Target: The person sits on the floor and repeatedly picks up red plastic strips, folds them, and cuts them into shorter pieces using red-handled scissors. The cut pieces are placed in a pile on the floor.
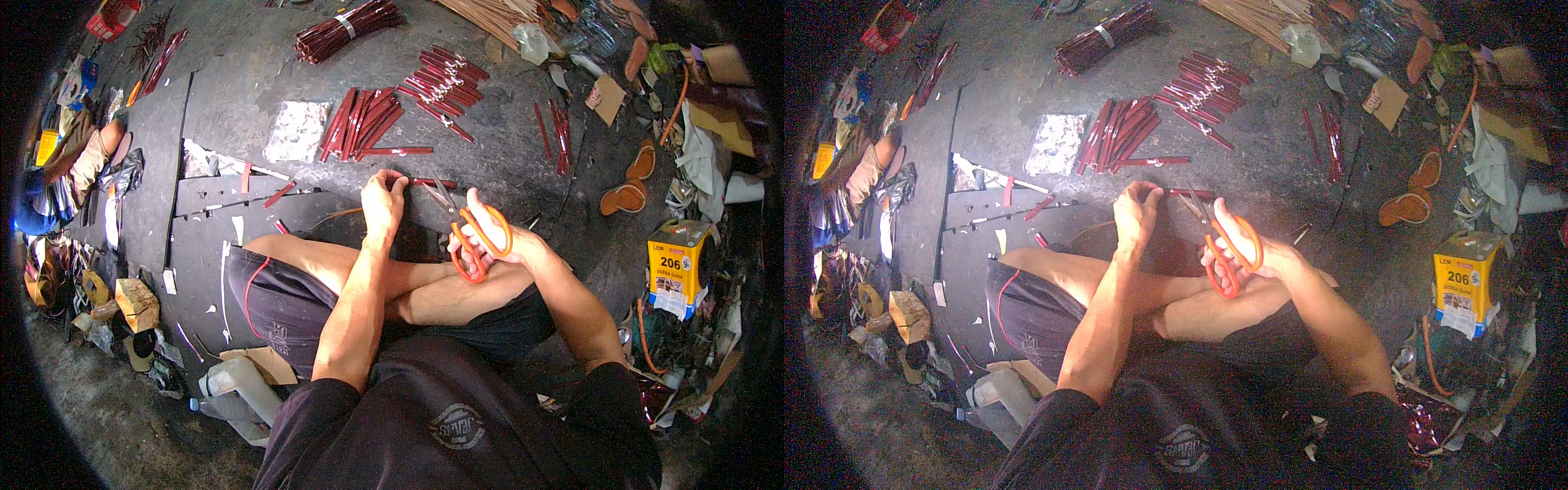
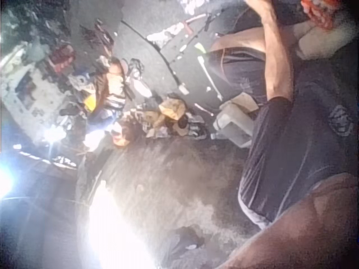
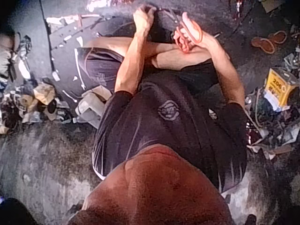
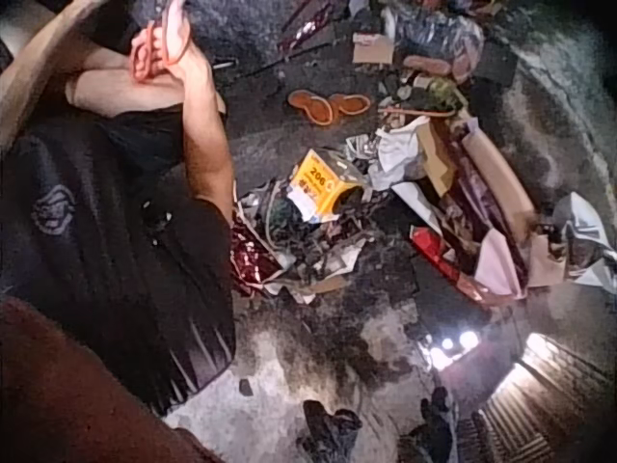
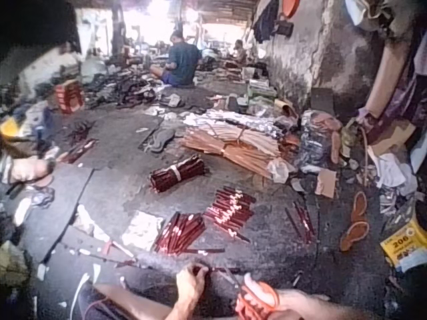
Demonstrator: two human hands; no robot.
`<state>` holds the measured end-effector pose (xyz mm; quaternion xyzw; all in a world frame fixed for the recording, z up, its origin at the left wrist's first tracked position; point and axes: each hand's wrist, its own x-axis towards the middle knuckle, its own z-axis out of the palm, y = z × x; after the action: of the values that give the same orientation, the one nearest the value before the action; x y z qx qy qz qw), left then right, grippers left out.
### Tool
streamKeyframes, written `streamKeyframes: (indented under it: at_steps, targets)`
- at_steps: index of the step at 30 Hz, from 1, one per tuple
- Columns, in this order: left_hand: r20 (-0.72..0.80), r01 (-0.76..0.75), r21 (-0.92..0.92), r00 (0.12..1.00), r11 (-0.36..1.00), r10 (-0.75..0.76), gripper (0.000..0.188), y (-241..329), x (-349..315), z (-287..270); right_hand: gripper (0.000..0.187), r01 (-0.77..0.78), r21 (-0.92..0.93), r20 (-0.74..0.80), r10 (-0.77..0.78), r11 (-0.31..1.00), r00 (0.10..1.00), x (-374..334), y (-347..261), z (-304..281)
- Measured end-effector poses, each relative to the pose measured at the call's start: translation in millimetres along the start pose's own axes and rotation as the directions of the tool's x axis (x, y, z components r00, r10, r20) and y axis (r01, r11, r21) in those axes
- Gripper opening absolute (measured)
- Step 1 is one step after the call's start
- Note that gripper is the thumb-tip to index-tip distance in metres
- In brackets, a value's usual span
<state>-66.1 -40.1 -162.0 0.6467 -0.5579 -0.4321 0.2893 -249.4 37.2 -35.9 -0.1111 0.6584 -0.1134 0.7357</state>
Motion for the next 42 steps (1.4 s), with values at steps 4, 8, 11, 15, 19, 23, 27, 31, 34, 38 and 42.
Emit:
streamKeyframes:
  at_steps: [4, 8, 11, 15, 19, 23, 27, 31, 34, 38, 42]
  targets:
    - [-0.008, -0.006, -0.004, 1.0, 1.0, 0.006, 0.021, 2, -1, -1, 0.093, 0.007, 0.003, 0.031, -0.007, 1.0, 0.999, 5, 1, -3]
    - [-0.013, -0.024, 0.002, 1.0, 1.0, 0.024, 0.021, 1, -1, -1, 0.098, 0.0, -0.107, 0.077, 0.008, 0.994, 0.997, 10, 3, -11]
    - [-0.023, -0.031, -0.003, 0.999, 1.0, 0.031, 0.021, 1, -1, -1, 0.104, -0.005, -0.219, 0.128, 0.034, 0.976, 0.991, 12, 1, -19]
    - [-0.036, 0.017, -0.049, 0.999, 0.999, -0.019, 0.02, 4, -1, 0, 0.099, 0.001, -0.323, 0.127, 0.043, 0.947, 0.991, 12, -15, -20]
    - [-0.049, 0.031, -0.074, 0.998, 0.997, -0.035, 0.022, 7, -3, 1, 0.101, -0.055, -0.504, 0.14, 0.145, 0.862, 0.979, 14, -42, -32]
    - [-0.253, -0.166, -0.049, 0.956, 0.985, 0.148, 0.025, 8, -7, 7, 0.122, -0.162, -0.625, 0.116, 0.296, 0.764, 0.948, 13, -74, -25]
    - [-0.35, -0.213, -0.011, 0.916, 0.977, 0.196, 0.024, 14, -20, 12, 0.129, -0.251, -0.6, 0.093, 0.378, 0.76, 0.921, 11, -92, -22]
    - [0.607, 0.344, -0.364, 0.793, 0.866, -0.06, 0.036, 4, -39, 24, 0.133, -0.318, -0.533, 0.131, 0.448, 0.784, 0.885, 22, -105, -26]
    - [0.863, 0.848, -0.499, 0.467, 0.18, 0.192, 0.04, 40, -59, 23, 0.135, -0.336, -0.52, 0.128, 0.46, 0.785, 0.878, 20, -113, -20]
    - [0.793, 0.799, -0.596, 0.57, 0.079, 0.214, 0.03, 57, -66, 22, 0.129, -0.353, -0.532, 0.151, 0.497, 0.769, 0.854, 21, -124, -13]
    - [0.775, 0.776, -0.629, 0.62, 0.05, 0.121, 0.03, 52, -70, 30, 0.124, -0.381, -0.57, 0.166, 0.555, 0.729, 0.815, 27, -131, -1]
